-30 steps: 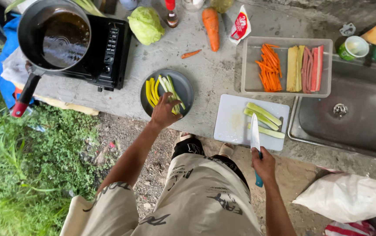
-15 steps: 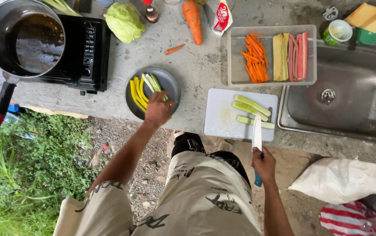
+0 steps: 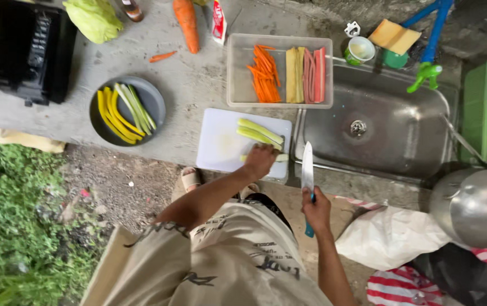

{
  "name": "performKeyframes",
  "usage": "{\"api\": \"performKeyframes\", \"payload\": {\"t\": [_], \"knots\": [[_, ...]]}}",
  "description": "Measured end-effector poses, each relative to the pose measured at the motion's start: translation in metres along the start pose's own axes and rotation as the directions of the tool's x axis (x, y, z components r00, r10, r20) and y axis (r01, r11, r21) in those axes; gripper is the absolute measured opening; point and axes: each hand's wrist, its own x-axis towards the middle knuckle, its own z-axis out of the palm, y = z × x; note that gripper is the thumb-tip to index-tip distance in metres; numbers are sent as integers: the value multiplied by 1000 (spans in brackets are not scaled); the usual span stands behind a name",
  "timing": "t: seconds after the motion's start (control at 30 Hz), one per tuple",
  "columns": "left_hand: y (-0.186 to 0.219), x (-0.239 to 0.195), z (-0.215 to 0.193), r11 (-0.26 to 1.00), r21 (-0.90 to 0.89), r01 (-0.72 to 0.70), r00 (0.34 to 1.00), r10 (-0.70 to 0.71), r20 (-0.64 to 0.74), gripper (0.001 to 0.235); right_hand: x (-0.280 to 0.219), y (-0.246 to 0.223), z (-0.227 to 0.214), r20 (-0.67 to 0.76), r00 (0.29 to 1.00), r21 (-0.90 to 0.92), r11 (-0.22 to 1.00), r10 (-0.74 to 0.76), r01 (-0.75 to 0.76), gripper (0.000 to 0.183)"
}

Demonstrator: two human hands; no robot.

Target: The person slices a cucumber into long, thin strips on a white cutting board using a knife. The sliced cucumber pieces are then transferred to a grey plate containing yellow vegetable strips.

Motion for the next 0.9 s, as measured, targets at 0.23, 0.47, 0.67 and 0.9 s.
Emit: {"api": "performKeyframes", "payload": {"t": [0.23, 0.47, 0.67, 0.9], "knots": [[-38, -41, -9, 679, -480, 555, 809, -575, 123, 33, 14, 14, 4, 190, 962, -178, 957, -193, 227, 26], [-115, -81, 4, 442, -793, 420, 533, -827, -179, 36, 38, -28, 79, 469, 796, -263, 799, -384, 541, 27], [-104, -116, -35, 664, -583, 469, 636, -711, -299, 59, 39, -64, 130, 541, 783, -420, 707, -309, 569, 27], [-120, -140, -50, 937, -156, 313, 913, -342, -221, 70, 21, -87, 157, 437, 865, -553, 685, -247, 474, 26]]}}
